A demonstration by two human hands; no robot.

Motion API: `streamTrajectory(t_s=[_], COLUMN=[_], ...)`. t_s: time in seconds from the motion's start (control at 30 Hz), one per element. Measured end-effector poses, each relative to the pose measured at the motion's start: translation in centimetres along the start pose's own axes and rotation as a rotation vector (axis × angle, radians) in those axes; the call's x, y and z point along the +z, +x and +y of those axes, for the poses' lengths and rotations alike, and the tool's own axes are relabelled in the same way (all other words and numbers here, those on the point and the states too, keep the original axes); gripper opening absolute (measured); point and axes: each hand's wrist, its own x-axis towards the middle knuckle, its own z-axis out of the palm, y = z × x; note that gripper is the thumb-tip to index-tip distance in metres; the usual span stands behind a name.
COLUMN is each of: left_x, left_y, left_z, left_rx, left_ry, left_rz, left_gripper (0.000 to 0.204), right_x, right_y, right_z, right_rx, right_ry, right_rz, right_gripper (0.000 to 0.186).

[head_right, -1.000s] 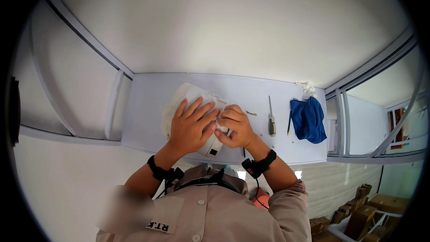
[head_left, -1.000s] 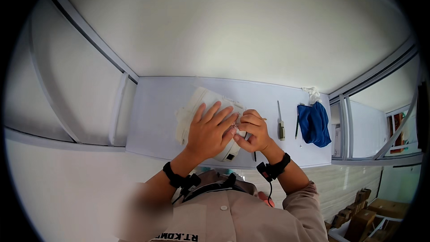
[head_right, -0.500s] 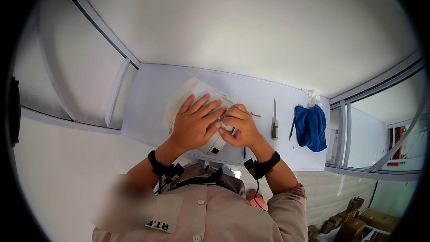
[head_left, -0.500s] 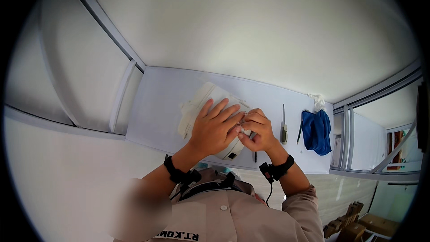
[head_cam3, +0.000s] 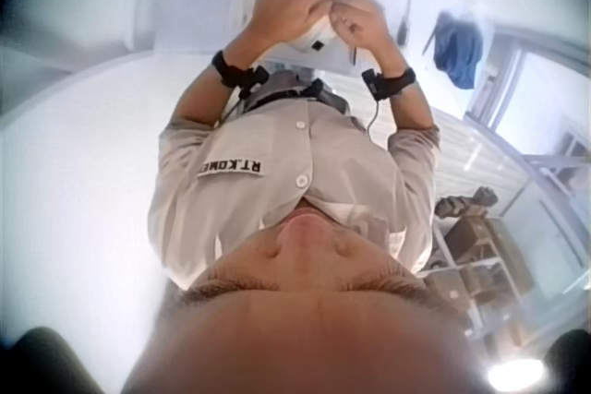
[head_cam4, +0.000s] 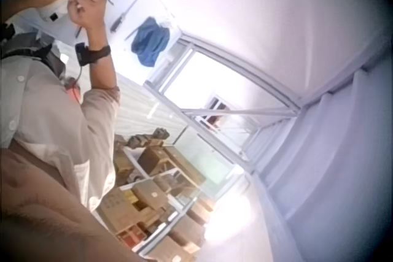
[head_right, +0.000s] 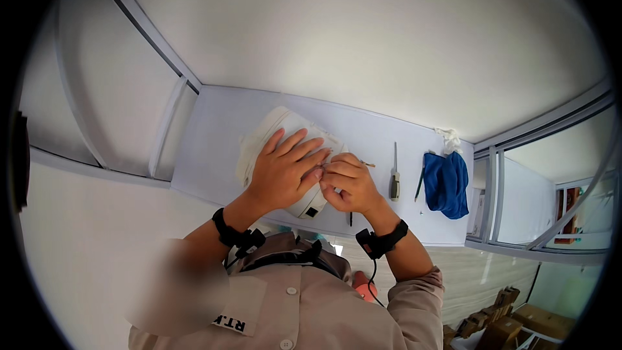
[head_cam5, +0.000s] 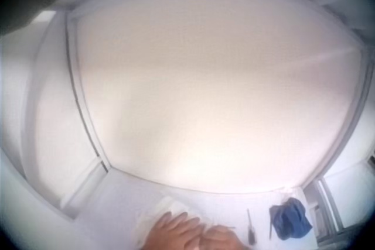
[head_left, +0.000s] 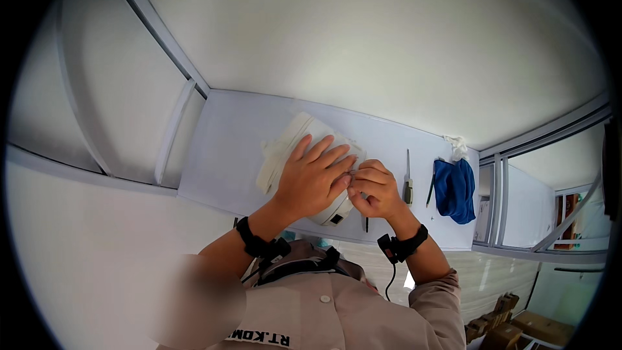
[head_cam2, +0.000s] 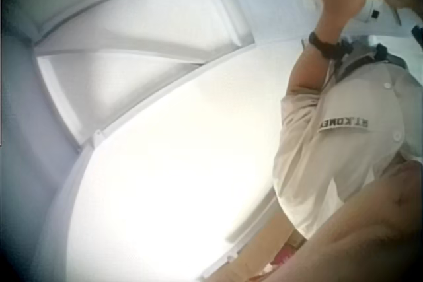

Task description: The person disassembles a white rice cooker by removing the lid and using a screwdriver to loosen screws on the base. They remove the inner pot, inspect the heating element, and then reassemble the cooker by placing the pot back and securing the lid.

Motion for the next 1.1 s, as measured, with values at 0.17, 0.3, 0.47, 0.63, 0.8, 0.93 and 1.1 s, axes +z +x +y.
streamTrajectory(t_s=[0.17, 0.3, 0.47, 0.63, 0.8, 0.93, 1.1], left_x=[0.0, 0.0, -0.2, -0.5, -0.8, -1.2, -1.6], left_y=[0.1, 0.3, 0.4, 1.1, 1.3, 1.5, 1.5], left_z=[-0.1, -0.2, -0.2, 0.2, 0.2, 0.3, 0.3], left_rx=[0.003, -0.001, -0.034, -0.021, -0.043, -0.043, -0.031], left_ry=[0.003, 0.007, 0.005, -0.046, -0.055, -0.060, -0.050], left_rz=[-0.013, -0.025, -0.014, -0.026, -0.078, -0.116, -0.186], left_gripper=[0.036, 0.037, 0.040, 0.051, 0.063, 0.070, 0.079], right_x=[0.1, -0.3, -2.5, -4.4, -4.5, -5.0, -7.6], right_y=[0.3, 0.2, -0.8, -11.0, -12.7, -14.4, -11.7], right_z=[0.3, 0.2, 0.4, 4.6, 5.1, 6.4, 3.5], right_rx=[-0.004, 0.060, 0.309, 1.169, 1.444, 1.426, 1.114], right_ry=[0.042, 0.057, -0.120, -0.996, -0.984, -0.869, -0.801], right_rz=[-0.035, -0.064, 0.192, -0.097, -0.419, -0.311, -0.019], right_gripper=[0.013, 0.016, 0.033, 0.055, 0.058, 0.047, 0.034])
